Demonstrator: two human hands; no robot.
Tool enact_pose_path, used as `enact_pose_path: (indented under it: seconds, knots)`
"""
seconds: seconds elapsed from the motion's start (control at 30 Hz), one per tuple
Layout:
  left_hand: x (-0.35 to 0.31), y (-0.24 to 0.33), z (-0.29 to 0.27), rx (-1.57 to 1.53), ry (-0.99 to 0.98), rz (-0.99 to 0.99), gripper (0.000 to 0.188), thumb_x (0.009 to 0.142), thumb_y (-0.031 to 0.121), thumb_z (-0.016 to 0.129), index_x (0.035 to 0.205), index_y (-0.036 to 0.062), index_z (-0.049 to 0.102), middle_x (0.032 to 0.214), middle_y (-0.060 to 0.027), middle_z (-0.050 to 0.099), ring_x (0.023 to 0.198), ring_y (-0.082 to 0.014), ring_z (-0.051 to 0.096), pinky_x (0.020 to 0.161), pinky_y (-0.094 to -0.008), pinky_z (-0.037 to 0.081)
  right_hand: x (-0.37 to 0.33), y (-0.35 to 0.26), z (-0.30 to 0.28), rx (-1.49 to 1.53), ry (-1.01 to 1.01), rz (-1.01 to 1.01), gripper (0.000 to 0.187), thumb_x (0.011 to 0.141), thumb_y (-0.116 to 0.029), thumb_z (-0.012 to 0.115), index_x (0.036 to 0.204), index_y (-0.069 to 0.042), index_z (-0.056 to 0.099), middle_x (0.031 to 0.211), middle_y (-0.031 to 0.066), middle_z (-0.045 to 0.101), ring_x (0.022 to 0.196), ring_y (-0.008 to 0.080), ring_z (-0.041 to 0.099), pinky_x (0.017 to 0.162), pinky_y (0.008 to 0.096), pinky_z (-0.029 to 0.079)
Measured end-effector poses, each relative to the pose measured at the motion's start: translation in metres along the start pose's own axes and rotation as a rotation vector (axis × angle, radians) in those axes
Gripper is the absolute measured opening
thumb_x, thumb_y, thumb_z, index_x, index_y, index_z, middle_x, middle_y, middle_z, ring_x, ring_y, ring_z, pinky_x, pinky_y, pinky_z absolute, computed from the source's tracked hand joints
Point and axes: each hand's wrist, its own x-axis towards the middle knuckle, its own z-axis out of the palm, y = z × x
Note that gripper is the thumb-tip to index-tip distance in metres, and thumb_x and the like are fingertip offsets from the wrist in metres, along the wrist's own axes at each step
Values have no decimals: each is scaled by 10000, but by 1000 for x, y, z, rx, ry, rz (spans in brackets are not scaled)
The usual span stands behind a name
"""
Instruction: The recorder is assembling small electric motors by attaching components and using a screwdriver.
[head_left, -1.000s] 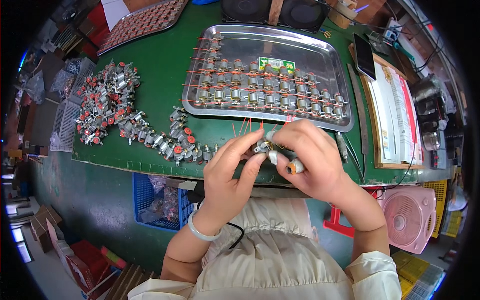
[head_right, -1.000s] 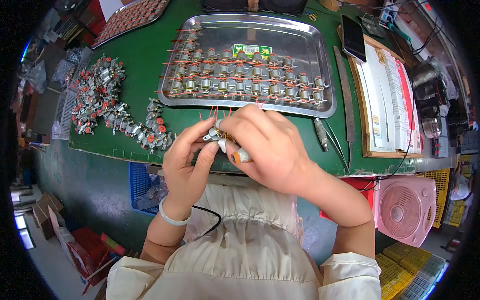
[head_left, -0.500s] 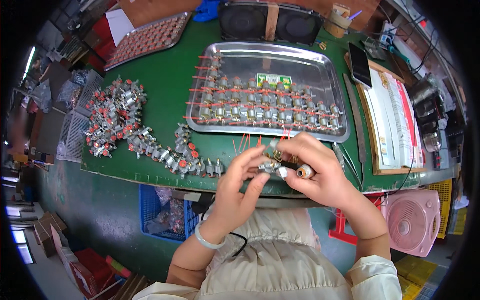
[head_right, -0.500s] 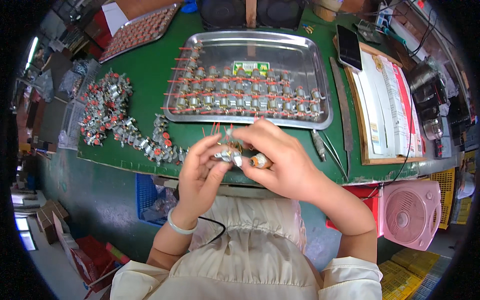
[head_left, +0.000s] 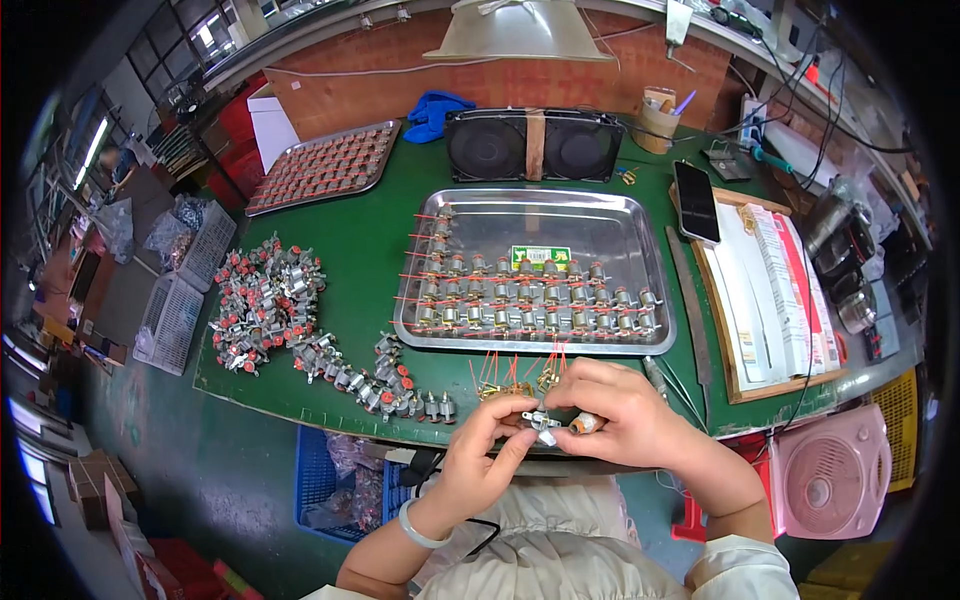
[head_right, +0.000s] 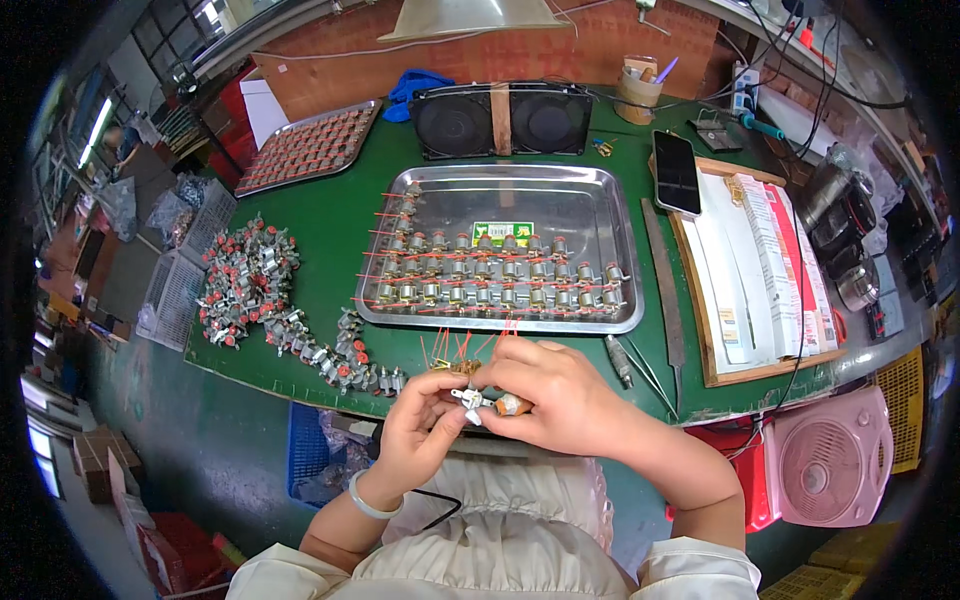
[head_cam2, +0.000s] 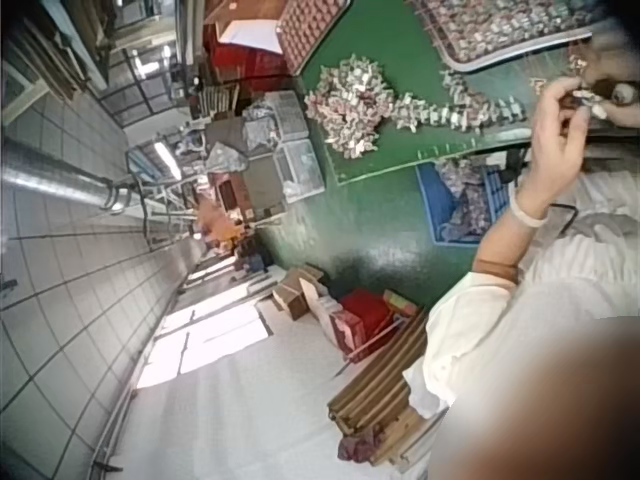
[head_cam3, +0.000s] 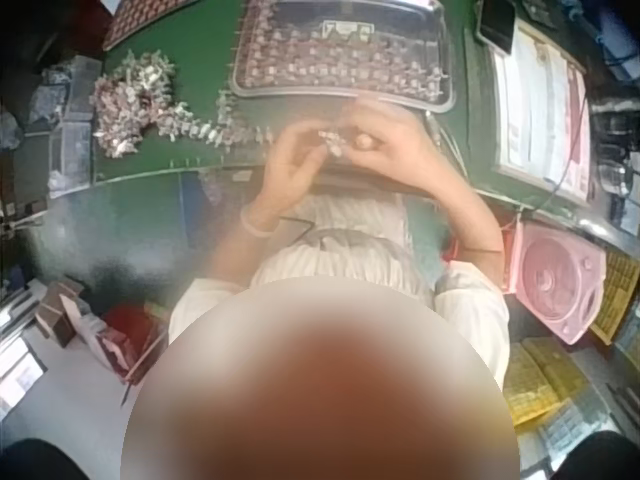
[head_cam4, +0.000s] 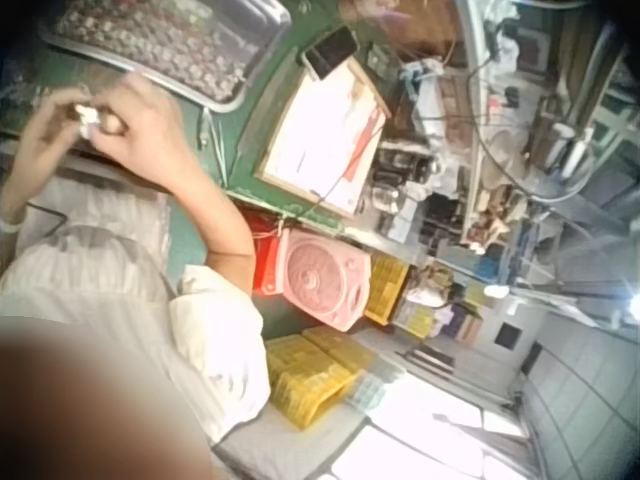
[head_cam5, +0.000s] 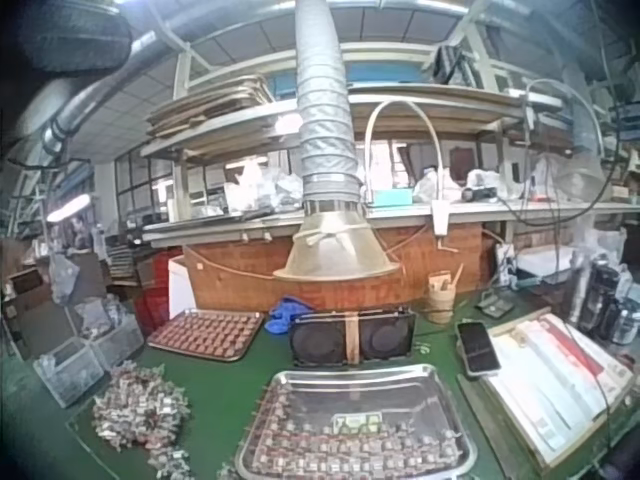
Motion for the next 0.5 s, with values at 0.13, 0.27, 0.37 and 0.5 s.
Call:
enact_pose_path:
  seconds: [0.13, 0.27, 0.37, 0.5]
  knots:
    - [3, 2, 3, 125, 1, 96, 258, 808, -14, 556, 1059, -16, 496, 1037, -129, 538, 850, -175, 571, 733, -266, 484, -8, 1, 3, -27, 93, 1, 260, 655, -144, 696, 869, -39, 594, 763, 79, 533, 667, 252, 555, 587, 339, 451]
    - [-3, -4, 4, -31, 54, 36, 252, 814, -30, 546, 1052, -21, 464, 1018, -135, 549, 873, -181, 572, 746, -269, 484, -16, 7, -8, -4, 140, 61, 360, 647, -110, 697, 971, -22, 567, 772, 88, 535, 670, 222, 550, 600, 315, 443]
    - [-5, -2, -6, -266, 127, -98, 245, 833, -30, 515, 1061, -12, 425, 1012, -144, 553, 861, -188, 584, 733, -278, 497, -27, 26, -26, -56, 242, 239, 369, 655, -79, 682, 1000, -27, 560, 771, 81, 526, 702, 199, 536, 634, 287, 436]
    - [-2, -2, -15, -411, 226, -272, 181, 877, 63, 483, 1038, 3, 427, 986, -173, 582, 816, -240, 623, 681, -310, 531, -43, 43, -23, -175, 191, 304, 377, 655, -53, 654, 1017, -48, 546, 849, 81, 560, 775, 233, 558, 704, 308, 434]
